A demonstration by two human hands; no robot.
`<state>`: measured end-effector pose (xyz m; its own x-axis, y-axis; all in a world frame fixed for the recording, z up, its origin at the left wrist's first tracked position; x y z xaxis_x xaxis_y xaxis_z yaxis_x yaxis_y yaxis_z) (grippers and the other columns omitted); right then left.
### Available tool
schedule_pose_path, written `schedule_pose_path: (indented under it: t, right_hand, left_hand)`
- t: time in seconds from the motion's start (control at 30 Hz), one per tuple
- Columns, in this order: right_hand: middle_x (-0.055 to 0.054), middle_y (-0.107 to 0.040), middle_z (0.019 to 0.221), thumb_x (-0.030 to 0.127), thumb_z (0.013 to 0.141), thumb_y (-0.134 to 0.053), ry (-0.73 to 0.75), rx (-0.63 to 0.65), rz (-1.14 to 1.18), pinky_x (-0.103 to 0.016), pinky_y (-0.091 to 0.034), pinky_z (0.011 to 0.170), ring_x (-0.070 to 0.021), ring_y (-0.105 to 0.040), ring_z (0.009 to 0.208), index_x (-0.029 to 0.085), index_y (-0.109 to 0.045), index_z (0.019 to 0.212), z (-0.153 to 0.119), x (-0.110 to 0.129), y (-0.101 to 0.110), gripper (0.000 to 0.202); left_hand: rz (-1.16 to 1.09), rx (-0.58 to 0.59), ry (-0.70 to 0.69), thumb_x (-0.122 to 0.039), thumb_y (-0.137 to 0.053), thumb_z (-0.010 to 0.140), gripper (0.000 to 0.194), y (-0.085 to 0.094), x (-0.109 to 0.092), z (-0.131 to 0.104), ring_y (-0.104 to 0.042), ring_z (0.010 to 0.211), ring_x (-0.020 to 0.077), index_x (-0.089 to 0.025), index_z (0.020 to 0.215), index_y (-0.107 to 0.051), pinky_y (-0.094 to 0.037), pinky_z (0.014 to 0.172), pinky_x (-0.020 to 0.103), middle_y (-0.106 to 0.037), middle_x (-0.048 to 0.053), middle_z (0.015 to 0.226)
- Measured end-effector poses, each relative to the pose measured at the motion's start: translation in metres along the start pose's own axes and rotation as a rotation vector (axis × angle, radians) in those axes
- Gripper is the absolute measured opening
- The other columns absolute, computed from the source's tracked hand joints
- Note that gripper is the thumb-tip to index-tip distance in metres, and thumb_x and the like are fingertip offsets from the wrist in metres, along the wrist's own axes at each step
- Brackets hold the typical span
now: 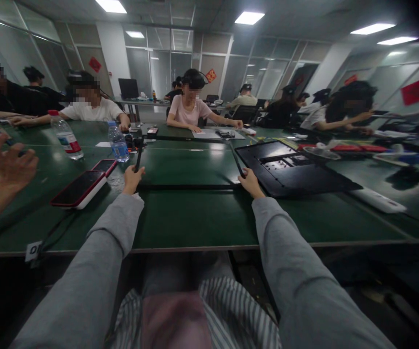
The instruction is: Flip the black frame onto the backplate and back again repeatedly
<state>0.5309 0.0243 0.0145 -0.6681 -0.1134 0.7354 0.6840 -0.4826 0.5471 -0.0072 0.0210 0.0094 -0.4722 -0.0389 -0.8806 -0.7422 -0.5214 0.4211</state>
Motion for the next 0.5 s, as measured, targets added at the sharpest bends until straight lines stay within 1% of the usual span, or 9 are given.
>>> schedule_pose_path:
  t: [0.07, 0.13, 0.2, 0.27, 0.37, 0.5]
  right_hand:
    - [-0.017, -0.078, 0.116, 0.03, 0.084, -0.066, 0.004, 0.063, 0.004, -0.052, -0.054, 0.113, -0.0333, -0.072, 0.115, 0.012, -0.071, 0.136, 0.001, -0.005, -0.003, 0.055]
    - [-0.019, -0.077, 0.121, 0.026, 0.086, -0.063, -0.009, 0.099, -0.052, -0.053, -0.052, 0.116, -0.0344, -0.069, 0.121, 0.013, -0.074, 0.131, 0.0, -0.007, -0.005, 0.048]
    - [-0.021, -0.074, 0.129, 0.023, 0.088, -0.061, -0.038, 0.098, -0.157, -0.056, -0.048, 0.118, -0.0369, -0.064, 0.131, 0.012, -0.074, 0.135, -0.001, -0.009, -0.004, 0.049]
    - [-0.024, -0.07, 0.138, 0.02, 0.089, -0.06, -0.077, 0.084, -0.281, -0.06, -0.046, 0.119, -0.0403, -0.056, 0.14, 0.011, -0.071, 0.141, -0.002, -0.01, -0.002, 0.054]
    - [-0.028, -0.062, 0.147, 0.017, 0.093, -0.055, -0.114, 0.127, -0.432, -0.062, -0.045, 0.118, -0.0442, -0.05, 0.143, 0.007, -0.068, 0.148, -0.005, -0.011, -0.003, 0.057]
    - [-0.028, -0.057, 0.15, 0.018, 0.096, -0.054, -0.122, 0.17, -0.497, -0.057, -0.043, 0.119, -0.0444, -0.048, 0.144, 0.007, -0.068, 0.149, -0.007, -0.011, -0.005, 0.056]
  left_hand:
    - [0.089, 0.073, 0.009, -0.031, -0.07, 0.089, 0.033, 0.0, 0.005, 0.002, -0.076, 0.079, 0.025, -0.01, 0.113, -0.077, -0.057, 0.076, 0.033, -0.08, 0.014, 0.093]
    - [0.187, 0.092, -0.041, -0.029, -0.066, 0.09, 0.029, 0.0, 0.006, 0.001, -0.078, 0.092, 0.0293, -0.012, 0.109, -0.08, -0.058, 0.087, 0.037, -0.081, 0.016, 0.099]
    - [0.258, 0.051, -0.128, -0.03, -0.066, 0.091, 0.029, 0.001, 0.001, -0.003, -0.076, 0.11, 0.0341, -0.015, 0.109, -0.083, -0.055, 0.1, 0.043, -0.082, 0.018, 0.108]
    - [0.289, 0.013, -0.184, -0.031, -0.069, 0.089, 0.028, 0.001, -0.005, -0.008, -0.072, 0.121, 0.0375, -0.017, 0.108, -0.085, -0.052, 0.107, 0.046, -0.082, 0.019, 0.112]
    - [0.278, 0.024, -0.179, -0.031, -0.074, 0.085, 0.026, 0.001, -0.014, -0.017, -0.07, 0.123, 0.0391, -0.019, 0.103, -0.087, -0.052, 0.108, 0.047, -0.081, 0.019, 0.108]
    - [0.29, 0.065, -0.178, -0.037, -0.074, 0.086, 0.029, 0.002, -0.018, -0.021, -0.069, 0.121, 0.0393, -0.019, 0.104, -0.088, -0.052, 0.107, 0.047, -0.08, 0.02, 0.109]
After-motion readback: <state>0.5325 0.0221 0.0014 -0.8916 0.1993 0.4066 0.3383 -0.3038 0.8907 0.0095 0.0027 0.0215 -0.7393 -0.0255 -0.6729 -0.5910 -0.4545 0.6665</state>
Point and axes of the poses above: each hand's wrist, its own z-axis towards the middle knuckle, its own y-axis out of the back of the hand, x = y × z, the point moved 2 cm from there along z, towards the middle knuckle
